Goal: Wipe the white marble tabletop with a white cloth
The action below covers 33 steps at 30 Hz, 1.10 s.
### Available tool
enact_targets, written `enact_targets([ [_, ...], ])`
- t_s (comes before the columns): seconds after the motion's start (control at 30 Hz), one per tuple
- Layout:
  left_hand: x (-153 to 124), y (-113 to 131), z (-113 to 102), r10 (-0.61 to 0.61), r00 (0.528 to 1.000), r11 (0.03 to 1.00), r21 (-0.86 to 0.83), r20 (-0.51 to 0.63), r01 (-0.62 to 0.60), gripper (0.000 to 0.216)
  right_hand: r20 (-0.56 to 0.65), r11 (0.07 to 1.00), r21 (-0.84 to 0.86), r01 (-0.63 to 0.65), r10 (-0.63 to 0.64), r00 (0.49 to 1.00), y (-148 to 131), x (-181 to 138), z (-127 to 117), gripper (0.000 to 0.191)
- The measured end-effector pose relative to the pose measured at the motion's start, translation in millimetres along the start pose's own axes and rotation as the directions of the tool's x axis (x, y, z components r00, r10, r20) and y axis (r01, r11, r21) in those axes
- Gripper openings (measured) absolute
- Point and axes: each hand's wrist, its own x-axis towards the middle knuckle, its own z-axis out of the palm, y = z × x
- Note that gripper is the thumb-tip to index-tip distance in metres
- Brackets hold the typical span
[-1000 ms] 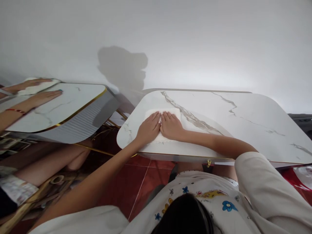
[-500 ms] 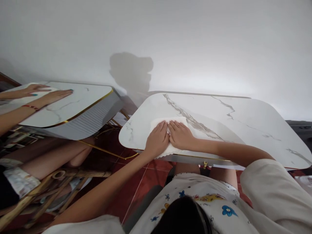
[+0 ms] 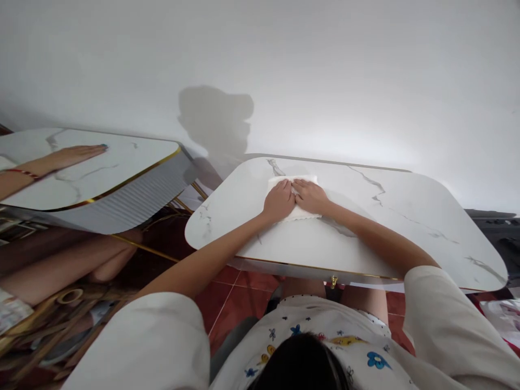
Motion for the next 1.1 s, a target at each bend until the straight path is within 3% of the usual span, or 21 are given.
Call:
enact_targets([
  [0.3,60.0,-22.0,24.7,-0.039,0.999,0.999,-0.019,-0.016,0.039,0.047,0.019,0.997,0.035,-0.067,0.066,0.998,44.2,50.9,12.2,0.043],
  [0.6,105.9,-38.1,42.1,0.036,0.999,0.999,0.000,0.004,-0.036,0.043,-0.002,0.988,0.042,-0.152,0.152,0.988,70.6,79.7,19.3,0.045],
  [0.9,146.0,-17.4,63.5,0.171,0.985,0.985,-0.017,0.020,-0.171,0.037,0.002,0.956,-0.025,-0.293,0.293,0.956,98.7,67.1,6.4,0.045],
  [1.1,143.7,0.2,68.0,0.225,0.973,0.974,0.003,0.056,-0.226,0.044,-0.030,0.939,-0.048,-0.340,0.339,0.940,100.7,46.1,2.8,0.046],
])
